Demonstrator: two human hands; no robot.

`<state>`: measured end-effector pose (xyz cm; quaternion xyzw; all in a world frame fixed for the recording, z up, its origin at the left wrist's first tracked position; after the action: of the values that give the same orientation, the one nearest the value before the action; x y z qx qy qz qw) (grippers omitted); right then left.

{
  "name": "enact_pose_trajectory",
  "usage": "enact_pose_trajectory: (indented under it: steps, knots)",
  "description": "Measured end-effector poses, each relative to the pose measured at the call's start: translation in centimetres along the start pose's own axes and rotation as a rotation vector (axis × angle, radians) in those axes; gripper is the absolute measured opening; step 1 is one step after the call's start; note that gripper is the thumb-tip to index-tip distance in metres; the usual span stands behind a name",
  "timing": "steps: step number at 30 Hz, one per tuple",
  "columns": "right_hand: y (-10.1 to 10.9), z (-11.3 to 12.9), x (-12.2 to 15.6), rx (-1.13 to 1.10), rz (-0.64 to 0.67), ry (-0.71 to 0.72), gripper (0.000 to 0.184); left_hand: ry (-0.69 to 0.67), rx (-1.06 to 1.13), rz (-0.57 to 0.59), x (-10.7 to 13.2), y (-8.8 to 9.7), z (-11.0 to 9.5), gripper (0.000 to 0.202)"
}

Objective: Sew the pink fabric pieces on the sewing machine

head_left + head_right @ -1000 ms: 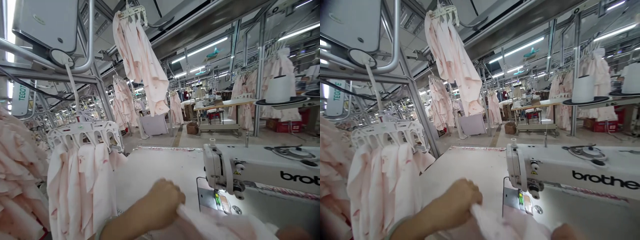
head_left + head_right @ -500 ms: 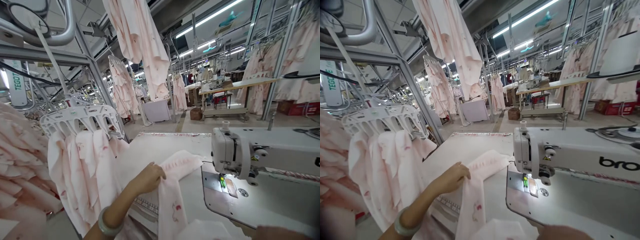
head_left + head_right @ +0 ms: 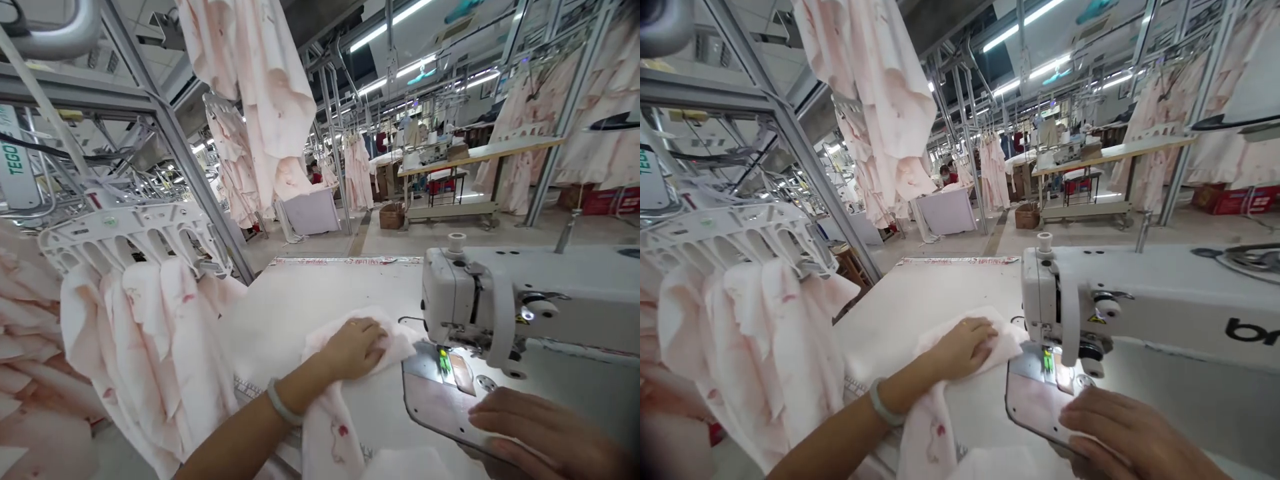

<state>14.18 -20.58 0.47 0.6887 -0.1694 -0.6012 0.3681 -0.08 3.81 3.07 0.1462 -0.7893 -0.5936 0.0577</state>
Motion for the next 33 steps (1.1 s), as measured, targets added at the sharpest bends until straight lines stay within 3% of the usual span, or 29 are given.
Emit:
enact_pose_trajectory:
  steps: [4,7,13,18,26,33]
  knots:
    - [-0.7,-0.3,0.0,-0.117,0.086,0.058,0.055,-0.249,0.061,0.081,4.2,-0.9,-3.1,0.046]
    - [-1.3,1.1,-0.8,-0.15,0.148,0.139,0.061,-0.334,0.067,0.108,5.2,-1.1,-4.6,0.05]
    - [-1.5,2.1,-0.5,-0.182,0.213,0.166,0.057,-0.301,-0.11,0.044,5.2,-0.1,-6.7,0.035]
    - [-0.8,2.4,-1.2,-0.129,0.199,0.208,0.049,-0.307,-0.076,0.135,5.8,-0.7,-7.7,0.041]
    - [1.3,2.3,-3.9,-0.092,0.081,0.229,0.033,-0.365,0.022,0.155,3.1,-2.2,-6.9,0.042]
    - [1.3,1.2,-4.4,-0.016,0.171,0.209,0.03,-0.444,0.006,0.132,0.2,-2.4,-6.3,0.042]
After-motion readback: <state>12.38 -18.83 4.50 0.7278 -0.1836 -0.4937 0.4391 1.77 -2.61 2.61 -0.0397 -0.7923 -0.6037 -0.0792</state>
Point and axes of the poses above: each hand's wrist, its own x-axis away from the middle knuckle, its own y-axis out of the back of the hand, z = x × y, the point moved 6 cm from there along -x, towards the middle knuckle, and after that the axes turned 7 degrees about y, right-handed, at the moved point
